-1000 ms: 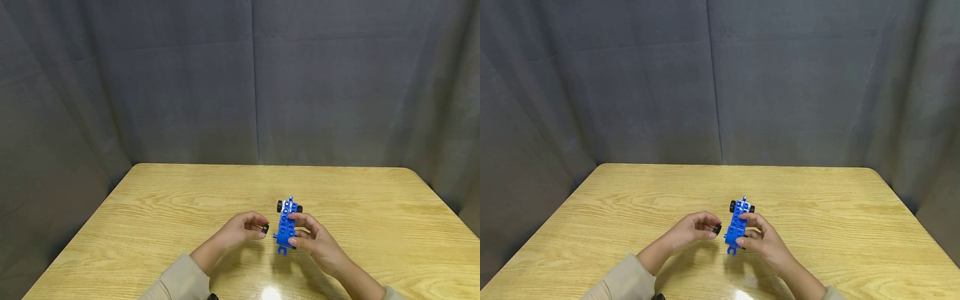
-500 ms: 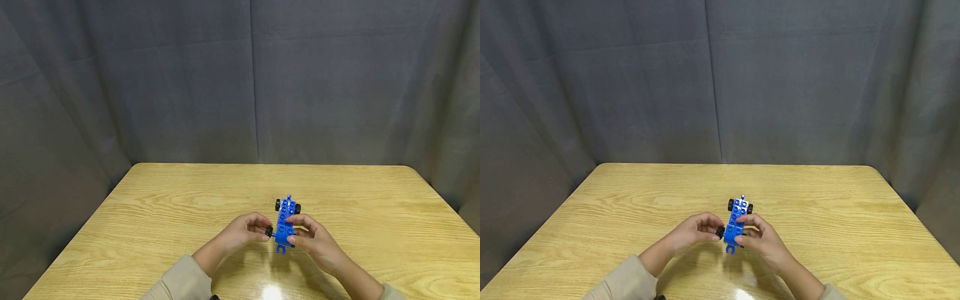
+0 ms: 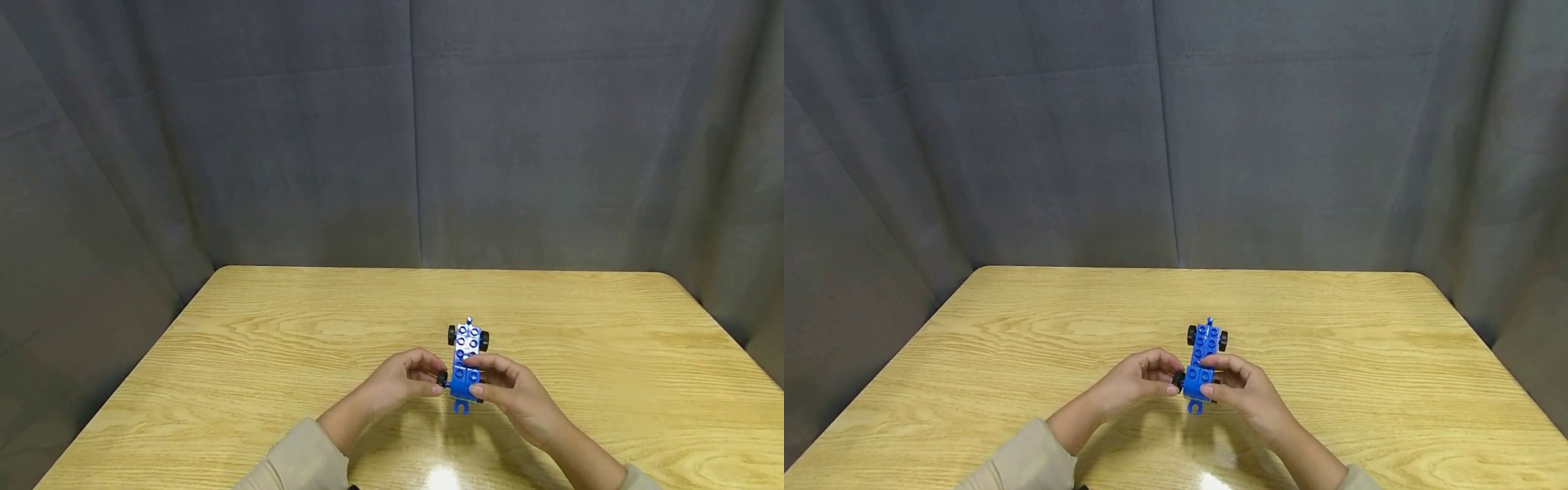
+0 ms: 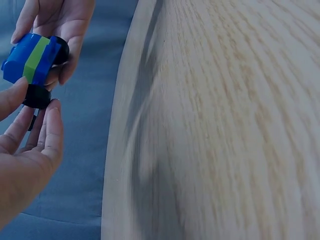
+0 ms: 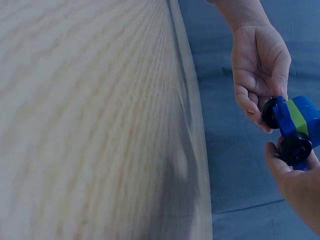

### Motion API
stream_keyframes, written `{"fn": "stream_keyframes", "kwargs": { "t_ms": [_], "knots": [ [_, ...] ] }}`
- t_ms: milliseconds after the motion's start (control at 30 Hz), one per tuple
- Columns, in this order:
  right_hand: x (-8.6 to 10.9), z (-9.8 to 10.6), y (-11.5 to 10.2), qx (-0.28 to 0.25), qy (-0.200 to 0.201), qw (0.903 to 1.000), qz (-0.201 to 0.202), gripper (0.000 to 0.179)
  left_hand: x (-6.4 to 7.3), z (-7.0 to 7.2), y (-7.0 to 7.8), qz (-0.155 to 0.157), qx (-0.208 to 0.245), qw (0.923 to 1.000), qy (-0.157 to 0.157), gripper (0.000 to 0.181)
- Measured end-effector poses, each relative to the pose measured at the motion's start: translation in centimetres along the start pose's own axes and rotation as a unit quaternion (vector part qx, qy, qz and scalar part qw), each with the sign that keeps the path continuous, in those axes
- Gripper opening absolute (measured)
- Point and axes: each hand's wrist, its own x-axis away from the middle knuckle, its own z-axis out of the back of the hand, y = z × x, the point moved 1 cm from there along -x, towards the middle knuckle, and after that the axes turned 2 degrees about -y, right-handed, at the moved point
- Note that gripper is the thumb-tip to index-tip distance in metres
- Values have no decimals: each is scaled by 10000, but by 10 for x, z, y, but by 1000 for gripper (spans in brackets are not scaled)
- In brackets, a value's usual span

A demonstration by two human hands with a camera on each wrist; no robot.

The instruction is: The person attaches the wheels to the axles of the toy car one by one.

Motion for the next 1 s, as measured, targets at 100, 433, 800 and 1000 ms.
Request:
{"fn": "stream_keyframes", "kwargs": {
  "t_ms": [100, 433, 800, 1000],
  "knots": [
    [0, 0, 1, 122, 64, 9998, -106, 29, 0, 0, -1, 18, -33, 10000, 45, 25],
    [0, -4, 1, 725, 200, 9967, -309, 43, 0, 1, -2, 24, -91, 9998, 191, 26],
    [0, -6, 0, 1476, 282, 9884, -207, 48, 2, 0, 0, -141, -323, 9989, 324, 23],
    [0, -8, -1, 1696, 333, 9849, -82, 47, 2, -1, 0, -198, -400, 9984, 343, 22]
  ]
}}
